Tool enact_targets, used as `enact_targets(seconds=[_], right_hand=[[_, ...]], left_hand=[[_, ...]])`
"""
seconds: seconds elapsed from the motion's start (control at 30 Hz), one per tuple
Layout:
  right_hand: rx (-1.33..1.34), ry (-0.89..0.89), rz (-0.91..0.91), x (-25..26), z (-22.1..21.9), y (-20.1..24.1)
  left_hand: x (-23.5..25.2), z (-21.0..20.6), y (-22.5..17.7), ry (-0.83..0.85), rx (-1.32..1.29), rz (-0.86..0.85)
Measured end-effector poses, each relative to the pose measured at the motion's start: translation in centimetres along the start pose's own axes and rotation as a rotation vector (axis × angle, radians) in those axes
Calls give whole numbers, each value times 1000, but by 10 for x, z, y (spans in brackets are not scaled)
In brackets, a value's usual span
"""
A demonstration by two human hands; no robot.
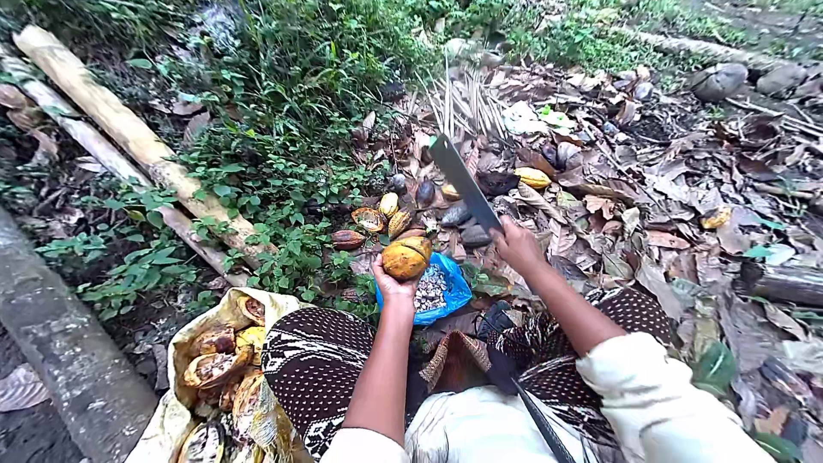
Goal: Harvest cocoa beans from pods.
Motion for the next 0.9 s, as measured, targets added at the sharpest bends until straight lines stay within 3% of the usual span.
enact_targets(seconds=[0.13,0.3,0.43,0.53,0.63,0.73,0.8,0.9], right_hand=[[-138,-4,-338,38,-24,-87],[-254,81,-638,21,-59,-187],[-312,212,-825,-5,-77,-230],[-256,173,-888,-2,-77,-237],[38,101,-552,43,-82,-184],[517,436,-63,51,-105,-47],[545,603,164,17,-109,37],[317,509,365,-16,-113,73]], left_hand=[[0,7,-4,-83,54,90],[0,16,-1,-192,197,211],[10,25,10,-241,270,239],[12,29,14,-303,253,221],[16,28,20,-255,317,224],[20,22,24,-140,368,181],[16,16,23,-81,373,150],[7,7,22,-15,385,162]])
Point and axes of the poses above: each hand's wrist, its own x-axis towards the middle knuckle, its own z-axis out of the back of the hand, y = z × x, the point moved 7 cm from there along x, towards the middle knuckle, and after that the axes turned 9 degrees about x, right-handed, at the moved point
